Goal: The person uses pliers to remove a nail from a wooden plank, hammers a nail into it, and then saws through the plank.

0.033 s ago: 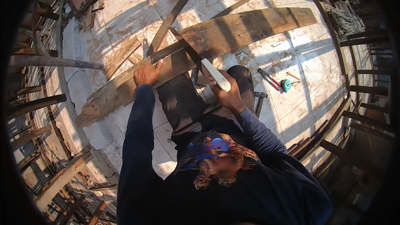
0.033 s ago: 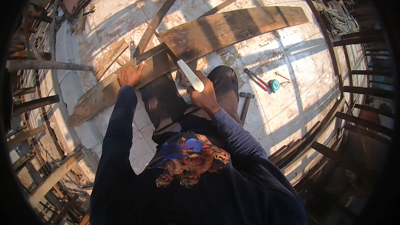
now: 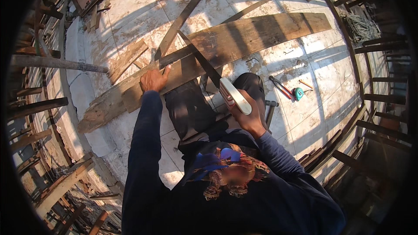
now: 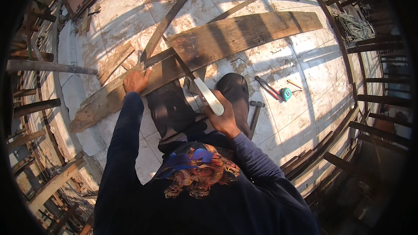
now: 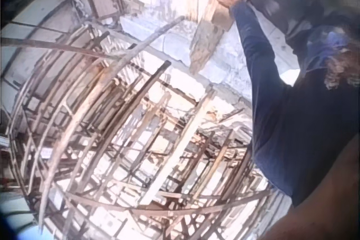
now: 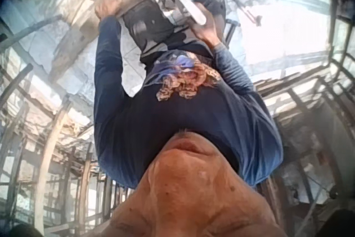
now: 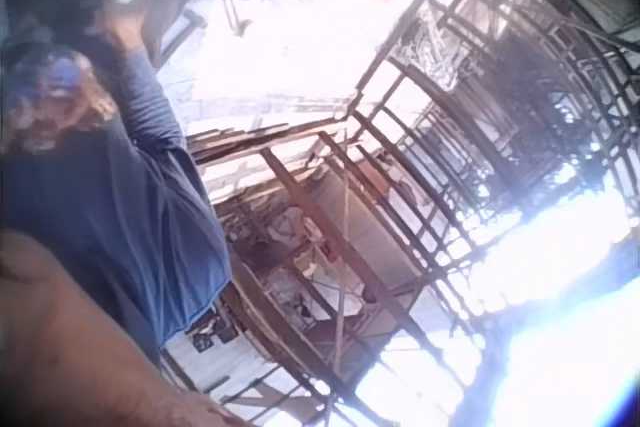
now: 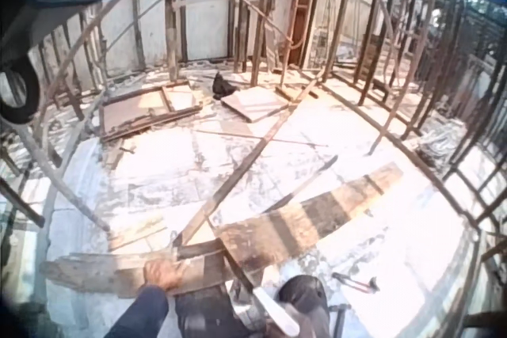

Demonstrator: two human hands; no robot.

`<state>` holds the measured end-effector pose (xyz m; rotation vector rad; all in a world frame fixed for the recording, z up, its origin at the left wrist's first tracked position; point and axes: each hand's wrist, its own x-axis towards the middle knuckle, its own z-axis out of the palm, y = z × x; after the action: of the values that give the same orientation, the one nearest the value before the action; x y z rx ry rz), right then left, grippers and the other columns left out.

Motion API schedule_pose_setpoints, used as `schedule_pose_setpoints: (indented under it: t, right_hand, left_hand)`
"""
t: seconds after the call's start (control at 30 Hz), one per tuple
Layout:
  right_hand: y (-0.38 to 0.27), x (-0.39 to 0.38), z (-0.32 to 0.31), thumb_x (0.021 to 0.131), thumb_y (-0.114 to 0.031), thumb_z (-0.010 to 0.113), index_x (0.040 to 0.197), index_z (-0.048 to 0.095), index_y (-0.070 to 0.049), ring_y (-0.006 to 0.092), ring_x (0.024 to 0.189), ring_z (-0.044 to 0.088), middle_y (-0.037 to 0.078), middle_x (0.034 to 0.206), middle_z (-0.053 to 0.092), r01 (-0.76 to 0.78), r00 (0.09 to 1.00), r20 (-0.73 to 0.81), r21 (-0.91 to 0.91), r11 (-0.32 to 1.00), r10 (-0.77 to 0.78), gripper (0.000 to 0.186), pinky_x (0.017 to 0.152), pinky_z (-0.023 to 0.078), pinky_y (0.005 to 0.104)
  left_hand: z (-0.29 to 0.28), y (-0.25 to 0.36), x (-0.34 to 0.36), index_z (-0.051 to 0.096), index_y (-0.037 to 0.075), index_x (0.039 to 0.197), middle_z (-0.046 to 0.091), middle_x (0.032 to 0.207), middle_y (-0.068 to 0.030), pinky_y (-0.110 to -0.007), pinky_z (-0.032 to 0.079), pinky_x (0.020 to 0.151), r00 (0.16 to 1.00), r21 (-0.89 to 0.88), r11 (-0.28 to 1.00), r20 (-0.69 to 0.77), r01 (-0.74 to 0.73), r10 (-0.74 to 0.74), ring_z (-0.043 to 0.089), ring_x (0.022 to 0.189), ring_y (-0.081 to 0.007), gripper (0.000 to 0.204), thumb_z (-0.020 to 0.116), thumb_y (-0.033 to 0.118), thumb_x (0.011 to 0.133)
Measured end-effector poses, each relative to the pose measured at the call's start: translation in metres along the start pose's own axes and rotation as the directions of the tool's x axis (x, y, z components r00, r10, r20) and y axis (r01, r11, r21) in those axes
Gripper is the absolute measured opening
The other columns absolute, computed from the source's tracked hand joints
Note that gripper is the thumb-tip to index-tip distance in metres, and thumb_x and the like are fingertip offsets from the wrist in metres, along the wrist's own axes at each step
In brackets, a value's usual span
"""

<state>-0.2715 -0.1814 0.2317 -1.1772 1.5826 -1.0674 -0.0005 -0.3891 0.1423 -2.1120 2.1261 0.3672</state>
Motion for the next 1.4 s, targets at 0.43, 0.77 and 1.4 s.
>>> schedule_pose_setpoints:
  t: [0.43,0.77,1.4]
  right_hand:
    - [0.035,0.069,0.033,0.073,-0.005,0.062,0.108,0.058,-0.001,0.0223,0.085,0.063,0.014,0.092,0.065,-0.057,0.998,-0.003,0.109,0.992,0.058,0.036,0.079,0.049,0.0318]
    - [0.033,0.108,0.044,0.076,-0.008,0.066,0.109,0.058,0.0,0.0257,0.083,0.065,0.017,0.088,0.065,0.077,0.993,-0.099,0.074,0.994,-0.069,0.035,0.074,0.05,0.034]
    - [0.03,0.043,0.027,0.075,-0.005,0.062,0.116,0.057,-0.002,0.0245,0.089,0.065,0.015,0.097,0.066,0.044,0.996,-0.078,0.097,0.994,-0.037,0.042,0.082,0.049,0.0324]
  left_hand:
    - [0.009,0.004,0.0,0.074,-0.002,0.089,0.068,0.089,-0.0273,-0.048,0.047,0.084,1.0,-0.049,0.999,0.005,-0.022,0.023,0.066,0.091,-0.042,0.083,0.038,0.073,0.085]
    - [0.006,0.023,-0.003,0.073,-0.003,0.088,0.068,0.09,-0.0282,-0.048,0.048,0.083,1.0,-0.027,0.999,0.015,-0.025,0.025,0.065,0.092,-0.0423,0.084,0.038,0.073,0.085]
    - [0.01,0.006,-0.001,0.073,-0.004,0.086,0.067,0.087,-0.0295,-0.048,0.048,0.082,1.0,0.0,1.0,-0.003,-0.018,0.018,0.066,0.088,-0.0421,0.084,0.038,0.072,0.086]
